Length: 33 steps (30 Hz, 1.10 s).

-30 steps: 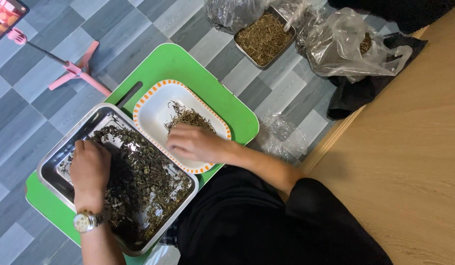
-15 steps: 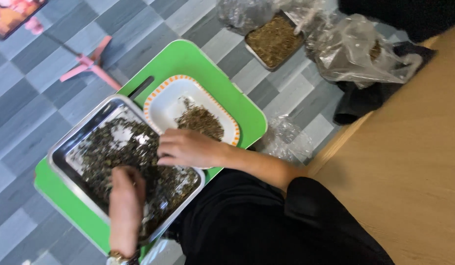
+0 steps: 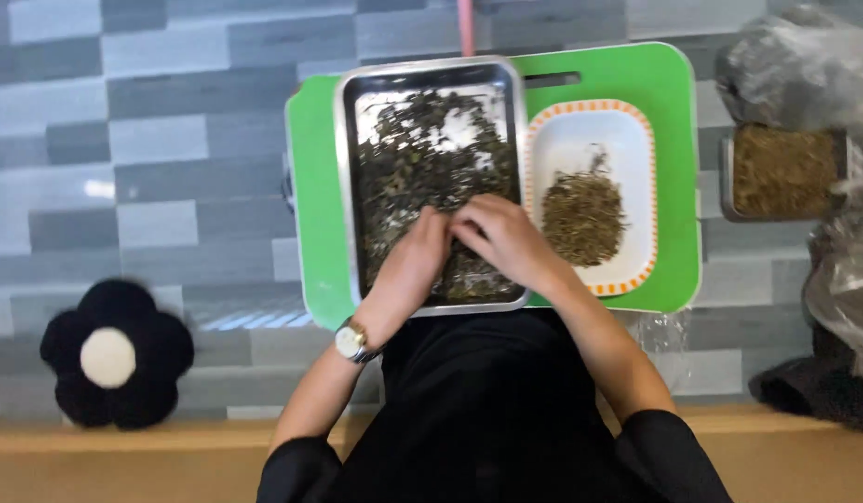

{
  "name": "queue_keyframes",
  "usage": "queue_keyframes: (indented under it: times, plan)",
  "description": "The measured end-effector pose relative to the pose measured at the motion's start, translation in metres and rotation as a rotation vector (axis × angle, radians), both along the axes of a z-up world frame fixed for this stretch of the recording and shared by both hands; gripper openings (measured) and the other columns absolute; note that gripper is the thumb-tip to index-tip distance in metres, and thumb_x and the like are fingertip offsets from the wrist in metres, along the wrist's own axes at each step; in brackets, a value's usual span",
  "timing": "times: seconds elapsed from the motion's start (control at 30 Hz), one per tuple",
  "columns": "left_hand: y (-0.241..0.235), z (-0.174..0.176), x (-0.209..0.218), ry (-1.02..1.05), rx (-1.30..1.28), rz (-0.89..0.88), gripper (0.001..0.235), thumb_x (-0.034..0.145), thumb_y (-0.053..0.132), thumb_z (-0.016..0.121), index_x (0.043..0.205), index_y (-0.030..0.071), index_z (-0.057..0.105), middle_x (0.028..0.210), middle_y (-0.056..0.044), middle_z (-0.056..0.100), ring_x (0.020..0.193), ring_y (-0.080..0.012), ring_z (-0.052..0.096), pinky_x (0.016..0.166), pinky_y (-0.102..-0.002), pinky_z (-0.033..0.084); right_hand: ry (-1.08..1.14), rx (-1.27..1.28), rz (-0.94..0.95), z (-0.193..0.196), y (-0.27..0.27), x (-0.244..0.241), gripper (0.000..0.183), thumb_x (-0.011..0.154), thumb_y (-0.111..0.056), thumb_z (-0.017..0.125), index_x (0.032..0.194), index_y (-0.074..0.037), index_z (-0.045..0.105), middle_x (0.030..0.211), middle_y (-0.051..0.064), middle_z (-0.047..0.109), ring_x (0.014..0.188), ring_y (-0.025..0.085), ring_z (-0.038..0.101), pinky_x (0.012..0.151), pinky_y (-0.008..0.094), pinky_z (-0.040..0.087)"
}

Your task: The person sits and sorts dried herbs by hand, picking up small amounts from a large metal tray and transferring them into a smaller white bowl. The person repeatedly sifts through the herbs in the tray to separate them.

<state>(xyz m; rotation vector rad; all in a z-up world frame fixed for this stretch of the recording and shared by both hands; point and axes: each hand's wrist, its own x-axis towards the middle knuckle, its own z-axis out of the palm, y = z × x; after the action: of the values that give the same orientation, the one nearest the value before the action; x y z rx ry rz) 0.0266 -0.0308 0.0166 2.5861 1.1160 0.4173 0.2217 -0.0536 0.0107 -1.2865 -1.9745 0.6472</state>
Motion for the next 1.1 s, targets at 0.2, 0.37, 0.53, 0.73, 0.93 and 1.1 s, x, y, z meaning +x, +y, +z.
queue_keyframes:
  times: [0.2, 0.37, 0.53, 0.73, 0.93, 1.1]
  plan:
    - [0.003, 0.002, -0.004, -0.141, -0.062, -0.048, 0.007, 0.107, 0.018, 0.050, 0.108, 0.011, 0.050, 0.090, -0.001, 0.048, 0.082, -0.0379, 0.069, 0.061, -0.038, 0.057, -0.049, -0.042, -0.023, 0.006, -0.008, 0.009, 0.005, 0.094, -0.004, 0.072, 0.092, -0.007, 0.069, 0.074, 0.003, 0.061, 0.072, 0.023, 0.064, 0.070, 0.034, 0.054]
    - [0.011, -0.023, -0.009, -0.052, 0.133, -0.060, 0.016, 0.103, 0.022, 0.059, 0.094, 0.010, 0.062, 0.088, 0.000, 0.053, 0.081, -0.0233, 0.067, 0.064, -0.037, 0.056, -0.138, -0.008, -0.263, 0.018, -0.043, 0.061, 0.009, 0.095, 0.001, 0.074, 0.102, -0.003, 0.070, 0.090, 0.011, 0.066, 0.082, 0.031, 0.066, 0.077, 0.042, 0.055]
    - [0.071, -0.002, 0.001, -0.215, 0.045, -0.003, 0.017, 0.103, 0.015, 0.061, 0.090, 0.005, 0.066, 0.087, -0.007, 0.061, 0.073, -0.0188, 0.064, 0.064, -0.027, 0.058, -0.232, -0.058, -0.411, 0.034, -0.076, 0.099, 0.015, 0.092, 0.007, 0.076, 0.105, 0.003, 0.071, 0.092, 0.013, 0.067, 0.080, 0.025, 0.062, 0.075, 0.036, 0.052]
    - [0.179, -0.069, 0.058, -0.213, 0.139, 0.247, 0.014, 0.092, 0.009, 0.072, 0.093, -0.003, 0.063, 0.098, -0.014, 0.061, 0.066, -0.0200, 0.062, 0.056, -0.024, 0.059, -0.198, -0.064, -0.466, 0.043, -0.074, 0.088, 0.017, 0.088, 0.009, 0.076, 0.105, 0.006, 0.072, 0.095, 0.015, 0.069, 0.077, 0.020, 0.060, 0.072, 0.030, 0.051]
    - [0.199, -0.104, 0.077, -0.034, 0.205, 0.433, 0.024, 0.090, 0.020, 0.076, 0.085, -0.003, 0.069, 0.102, -0.020, 0.069, 0.051, -0.0146, 0.055, 0.042, -0.023, 0.048, -0.145, -0.072, -0.446, 0.054, -0.069, 0.075, 0.015, 0.089, 0.006, 0.076, 0.104, 0.006, 0.072, 0.094, 0.013, 0.068, 0.079, 0.020, 0.059, 0.073, 0.031, 0.050]
    - [0.196, -0.108, 0.082, 0.001, 0.151, 0.488, 0.027, 0.087, 0.022, 0.080, 0.088, -0.002, 0.069, 0.088, -0.014, 0.069, 0.048, -0.0139, 0.053, 0.043, -0.023, 0.046, -0.126, -0.052, -0.437, 0.055, -0.068, 0.077, 0.013, 0.089, 0.004, 0.076, 0.102, 0.005, 0.073, 0.092, 0.012, 0.068, 0.080, 0.020, 0.060, 0.073, 0.030, 0.050]
